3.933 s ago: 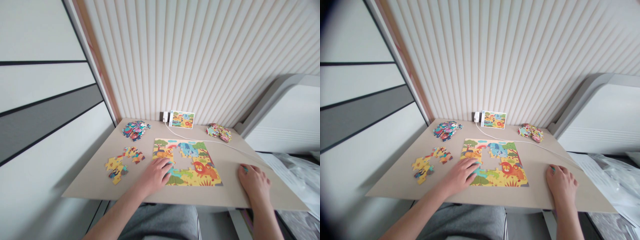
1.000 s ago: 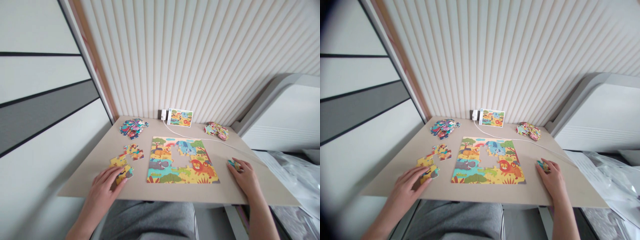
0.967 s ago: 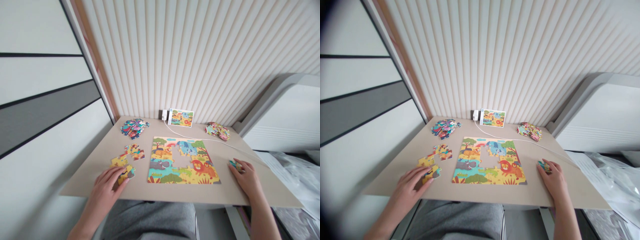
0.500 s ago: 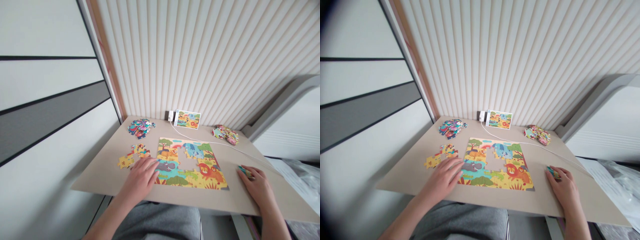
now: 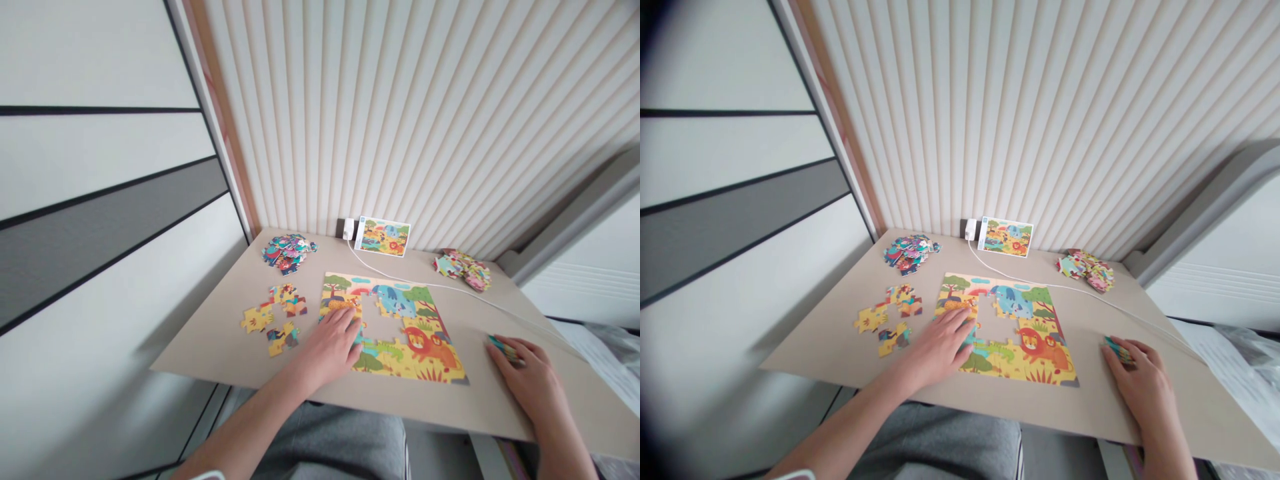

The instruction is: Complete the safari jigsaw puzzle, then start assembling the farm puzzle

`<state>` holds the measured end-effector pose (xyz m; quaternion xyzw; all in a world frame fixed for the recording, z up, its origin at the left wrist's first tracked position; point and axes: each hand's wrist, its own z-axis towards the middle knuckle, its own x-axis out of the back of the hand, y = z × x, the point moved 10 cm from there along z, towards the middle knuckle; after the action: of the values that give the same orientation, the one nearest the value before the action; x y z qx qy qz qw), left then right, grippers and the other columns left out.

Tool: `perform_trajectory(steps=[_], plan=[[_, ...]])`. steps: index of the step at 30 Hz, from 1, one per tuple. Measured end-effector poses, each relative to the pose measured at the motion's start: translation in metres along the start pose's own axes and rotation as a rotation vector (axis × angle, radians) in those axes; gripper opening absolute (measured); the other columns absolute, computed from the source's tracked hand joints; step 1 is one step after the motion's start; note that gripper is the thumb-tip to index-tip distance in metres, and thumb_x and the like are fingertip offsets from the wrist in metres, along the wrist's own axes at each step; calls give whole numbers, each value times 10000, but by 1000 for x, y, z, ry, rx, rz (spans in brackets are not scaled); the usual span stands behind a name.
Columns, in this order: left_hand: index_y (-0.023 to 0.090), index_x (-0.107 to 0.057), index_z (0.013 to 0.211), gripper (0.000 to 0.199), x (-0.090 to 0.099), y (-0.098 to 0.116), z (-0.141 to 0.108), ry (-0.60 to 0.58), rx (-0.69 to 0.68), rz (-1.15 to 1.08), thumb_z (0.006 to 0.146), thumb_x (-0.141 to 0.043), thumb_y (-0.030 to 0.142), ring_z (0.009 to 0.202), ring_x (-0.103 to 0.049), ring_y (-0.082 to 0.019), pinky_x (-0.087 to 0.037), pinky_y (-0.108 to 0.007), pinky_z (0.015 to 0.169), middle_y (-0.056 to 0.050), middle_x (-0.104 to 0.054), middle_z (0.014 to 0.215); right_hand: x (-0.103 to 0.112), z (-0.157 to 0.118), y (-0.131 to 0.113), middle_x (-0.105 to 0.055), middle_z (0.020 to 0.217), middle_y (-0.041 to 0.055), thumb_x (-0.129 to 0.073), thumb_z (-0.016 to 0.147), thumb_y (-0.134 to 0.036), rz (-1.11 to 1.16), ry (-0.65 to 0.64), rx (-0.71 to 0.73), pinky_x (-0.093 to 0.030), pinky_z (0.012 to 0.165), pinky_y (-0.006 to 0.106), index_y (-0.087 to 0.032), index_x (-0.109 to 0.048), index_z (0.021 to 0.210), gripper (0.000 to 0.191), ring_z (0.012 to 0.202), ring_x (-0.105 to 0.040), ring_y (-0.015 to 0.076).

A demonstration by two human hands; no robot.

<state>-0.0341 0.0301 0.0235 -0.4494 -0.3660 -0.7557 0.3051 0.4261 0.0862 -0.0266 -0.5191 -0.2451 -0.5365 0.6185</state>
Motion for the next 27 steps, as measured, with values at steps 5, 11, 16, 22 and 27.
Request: perform_trajectory(steps=[5,11,16,22,27], plan=[[198,-456,1471,480,-5,-4,-3,16,26,12,1011,-481,335,1515,-359,-336,-348,-547,1215,-190,-408,1598,1,0,-2,-654,1231,90,-557,822,-699,-8,2,-2,-471,1024,500,-295,-758,1152,559,1143,-644,349],[194,-468,1469,499,-7,-5,-3,-51,-11,14,1022,-508,411,1521,-356,-325,-349,-516,1224,-181,-415,1602,-2,1,2,-652,1230,95,-537,834,-715,-34,-13,-8,-482,1002,473,-300,-757,1157,570,1126,-665,348],[239,-420,1531,526,33,-16,-19,123,43,51,1037,-501,401,1499,-389,-324,-337,-546,1229,-152,-414,1613,-2,2,5,-658,1233,84,-548,826,-716,-19,0,-11,-493,987,479,-330,-754,1132,534,1093,-684,352],[250,-534,1435,414,92,-118,-117,358,365,193,1036,-476,345,1327,-571,-310,-457,-527,1134,-129,-616,1404,1,0,-2,-667,1245,82,-527,830,-725,-22,7,-17,-484,999,489,-327,-750,1117,539,1129,-669,355],[188,-463,1499,639,85,-176,-168,217,467,250,975,-564,539,1348,-559,-351,-442,-534,1138,-168,-585,1463,2,-1,-8,-658,1258,88,-490,827,-750,-44,-2,-3,-478,1003,476,-297,-740,1136,603,1130,-665,347]])
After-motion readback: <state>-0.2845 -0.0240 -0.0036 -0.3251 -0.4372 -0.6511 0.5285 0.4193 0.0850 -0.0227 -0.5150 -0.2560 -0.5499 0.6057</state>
